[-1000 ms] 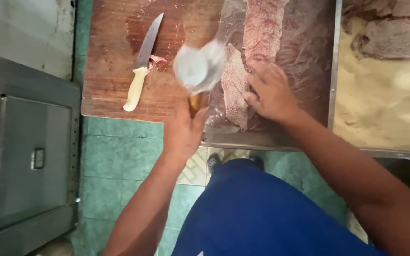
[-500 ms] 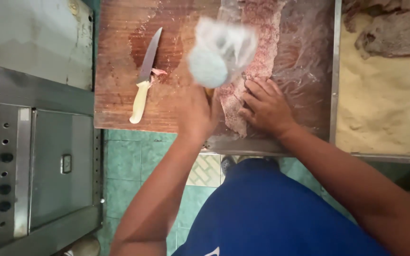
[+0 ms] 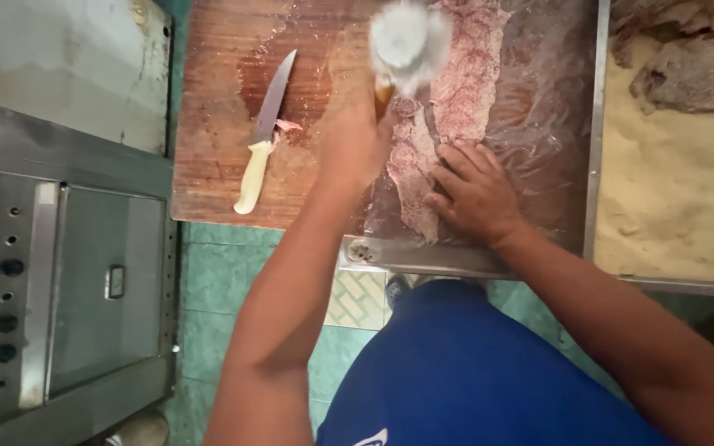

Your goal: Tenderizing meat with a mallet and coating it with breading

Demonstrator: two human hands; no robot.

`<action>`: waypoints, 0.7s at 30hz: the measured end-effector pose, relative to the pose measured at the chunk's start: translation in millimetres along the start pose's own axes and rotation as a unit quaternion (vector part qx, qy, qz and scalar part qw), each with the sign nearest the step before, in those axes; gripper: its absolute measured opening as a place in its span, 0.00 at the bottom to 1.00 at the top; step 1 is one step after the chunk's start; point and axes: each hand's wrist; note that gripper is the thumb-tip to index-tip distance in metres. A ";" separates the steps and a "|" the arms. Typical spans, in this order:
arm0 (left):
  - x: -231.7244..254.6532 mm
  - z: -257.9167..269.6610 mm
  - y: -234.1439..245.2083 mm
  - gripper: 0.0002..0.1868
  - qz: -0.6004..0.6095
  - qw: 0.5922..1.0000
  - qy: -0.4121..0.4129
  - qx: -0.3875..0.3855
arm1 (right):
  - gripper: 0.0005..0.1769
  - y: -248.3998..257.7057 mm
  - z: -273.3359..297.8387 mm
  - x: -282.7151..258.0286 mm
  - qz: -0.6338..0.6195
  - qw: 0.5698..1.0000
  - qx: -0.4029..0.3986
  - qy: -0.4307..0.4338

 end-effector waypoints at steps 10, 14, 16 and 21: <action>-24.6 81.0 -28.6 0.21 -0.014 0.994 -0.066 0.083 | 0.26 -8.1 5.7 0.3 -0.005 1.000 -0.025 -0.014; -32.9 108.9 -49.6 0.13 -0.030 0.963 -0.164 0.210 | 0.24 -31.0 25.0 23.5 0.012 1.000 -0.006 -0.007; -30.9 107.8 -18.0 0.11 -0.030 0.992 -0.107 0.052 | 0.21 -10.6 3.9 7.1 0.011 1.000 0.008 0.000; -6.8 119.9 21.5 0.17 -0.006 0.998 -0.027 -0.058 | 0.21 -15.1 13.8 13.7 -0.008 1.000 0.002 -0.001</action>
Point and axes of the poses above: each hand's wrist, its own z-axis away from the middle knuckle, its own y-axis out of the back of the hand, x = y × z, and after that the axes turned 7 degrees about -y, right-handed
